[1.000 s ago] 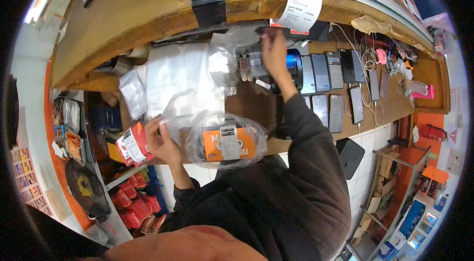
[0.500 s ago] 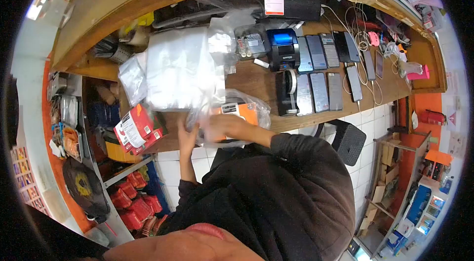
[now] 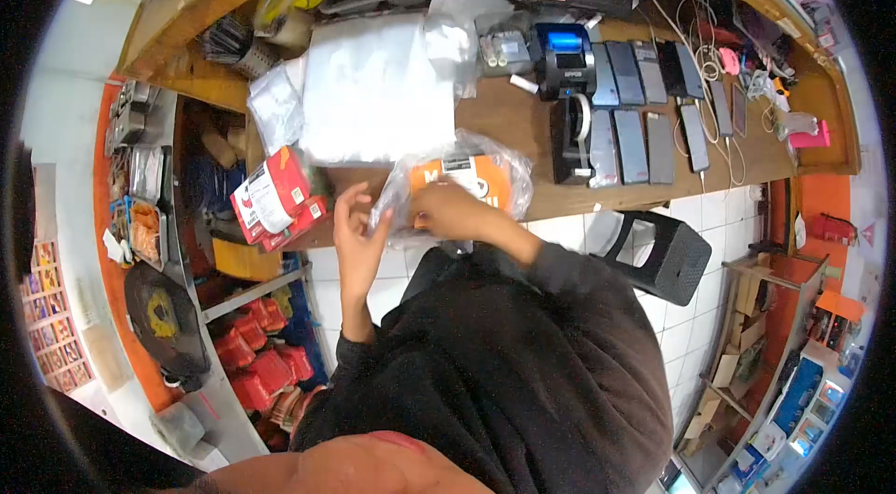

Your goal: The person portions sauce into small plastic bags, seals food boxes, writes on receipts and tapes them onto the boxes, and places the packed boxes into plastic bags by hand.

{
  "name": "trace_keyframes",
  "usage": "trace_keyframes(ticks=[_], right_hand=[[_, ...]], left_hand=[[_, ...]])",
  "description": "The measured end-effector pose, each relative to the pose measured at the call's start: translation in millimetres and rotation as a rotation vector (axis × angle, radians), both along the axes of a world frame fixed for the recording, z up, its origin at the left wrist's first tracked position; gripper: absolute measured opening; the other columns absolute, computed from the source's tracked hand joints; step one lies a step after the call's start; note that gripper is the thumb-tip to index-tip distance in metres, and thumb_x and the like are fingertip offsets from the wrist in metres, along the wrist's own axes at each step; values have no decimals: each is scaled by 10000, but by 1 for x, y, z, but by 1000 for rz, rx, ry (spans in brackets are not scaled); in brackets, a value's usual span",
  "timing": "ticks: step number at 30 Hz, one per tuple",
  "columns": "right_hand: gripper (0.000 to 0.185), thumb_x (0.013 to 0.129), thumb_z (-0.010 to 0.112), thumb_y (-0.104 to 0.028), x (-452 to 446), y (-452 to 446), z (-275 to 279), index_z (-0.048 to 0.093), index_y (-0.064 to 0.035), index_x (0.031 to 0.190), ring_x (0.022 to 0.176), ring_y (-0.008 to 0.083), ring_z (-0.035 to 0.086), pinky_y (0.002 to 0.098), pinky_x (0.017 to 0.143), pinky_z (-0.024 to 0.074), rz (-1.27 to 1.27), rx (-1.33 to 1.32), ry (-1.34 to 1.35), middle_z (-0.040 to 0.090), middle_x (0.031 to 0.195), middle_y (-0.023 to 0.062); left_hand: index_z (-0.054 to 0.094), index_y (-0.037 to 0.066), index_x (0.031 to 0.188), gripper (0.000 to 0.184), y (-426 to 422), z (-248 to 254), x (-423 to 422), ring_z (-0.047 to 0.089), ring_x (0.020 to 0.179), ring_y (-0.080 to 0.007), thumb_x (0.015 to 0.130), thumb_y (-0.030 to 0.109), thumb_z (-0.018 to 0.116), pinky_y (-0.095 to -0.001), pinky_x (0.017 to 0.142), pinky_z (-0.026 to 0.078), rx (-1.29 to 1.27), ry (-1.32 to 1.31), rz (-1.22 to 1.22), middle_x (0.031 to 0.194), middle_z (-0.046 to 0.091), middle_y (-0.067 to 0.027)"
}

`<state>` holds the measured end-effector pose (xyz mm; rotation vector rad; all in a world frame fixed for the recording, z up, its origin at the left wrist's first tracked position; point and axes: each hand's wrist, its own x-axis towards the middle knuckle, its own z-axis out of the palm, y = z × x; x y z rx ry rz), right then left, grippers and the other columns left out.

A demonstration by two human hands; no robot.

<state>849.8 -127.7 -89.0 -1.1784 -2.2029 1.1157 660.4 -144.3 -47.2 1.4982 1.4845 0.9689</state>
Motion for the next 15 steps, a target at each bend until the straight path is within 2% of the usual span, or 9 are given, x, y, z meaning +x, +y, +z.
trace_keyframes(ticks=[1, 4, 5, 7, 10, 11, 12, 14, 15], right_hand=[[222, 706, 589, 39, 27, -9, 21, 661, -10, 910, 923, 221, 617, 326, 802, 483, -176, -212, 352, 652, 930, 122], [214, 779, 593, -5, 108, -24, -30, 648, 9, 986, 875, 228, 626, 309, 790, 482, -1011, -53, 80, 658, 1005, 148], [214, 779, 593, -5, 113, -26, -63, 648, 9, 986, 875, 228, 626, 309, 790, 482, -1018, -50, 83, 658, 1005, 148], [188, 816, 601, -29, 118, -36, -110, 629, 22, 996, 836, 188, 615, 305, 745, 487, -1063, -477, 568, 657, 979, 122], [195, 793, 649, -52, 114, -33, -93, 615, 29, 967, 840, 153, 596, 300, 719, 485, -1031, -463, 498, 651, 934, 83], [204, 767, 665, -57, 118, -31, -77, 614, 15, 952, 808, 141, 585, 293, 706, 478, -1067, -397, 595, 648, 886, 63], [194, 740, 670, -32, 131, -31, -66, 602, -4, 919, 771, 116, 559, 281, 679, 463, -1017, -193, 350, 625, 819, 37], [178, 714, 662, -10, 114, -39, 33, 577, -23, 870, 671, 149, 524, 280, 619, 429, -1108, 199, 9, 572, 760, 57], [181, 706, 661, -10, 112, -45, 58, 572, -24, 863, 649, 169, 518, 279, 606, 419, -1167, 361, -114, 557, 755, 71]], left_hand=[[483, 47, 1255, 467, 0, 0, -7, 503, 805, -101, 832, 90, 676, -238, 687, 429, -140, -83, -50, 1168, 508, -72], [449, 18, 1268, 465, 3, -39, -21, 585, 867, -127, 858, 96, 655, -247, 742, 472, -314, -421, -237, 1112, 573, -90], [464, -1, 1251, 422, 10, -47, -28, 597, 931, -135, 896, 157, 627, -262, 807, 478, -469, -363, -377, 1121, 587, -92], [473, -2, 1245, 412, 17, -59, -24, 596, 926, -136, 900, 167, 622, -272, 813, 478, -629, -516, -514, 1105, 596, -87], [488, 3, 1239, 390, 31, -36, -19, 599, 922, -143, 908, 167, 610, -296, 814, 482, -734, -630, -708, 1045, 619, -62], [509, 3, 1191, 358, 35, -25, -22, 603, 897, -150, 889, 155, 625, -295, 790, 477, -621, -532, -611, 997, 622, -75], [531, 4, 1144, 326, 38, -13, -25, 607, 871, -157, 870, 143, 640, -295, 765, 472, -504, -436, -512, 948, 624, -87], [547, -4, 1003, 241, 35, 20, -31, 603, 787, -179, 798, 66, 654, -299, 694, 462, 227, 443, -244, 857, 595, -129], [547, -4, 1003, 241, 32, 36, -33, 603, 787, -179, 798, 66, 654, -299, 694, 462, 230, 446, -246, 857, 595, -129]])
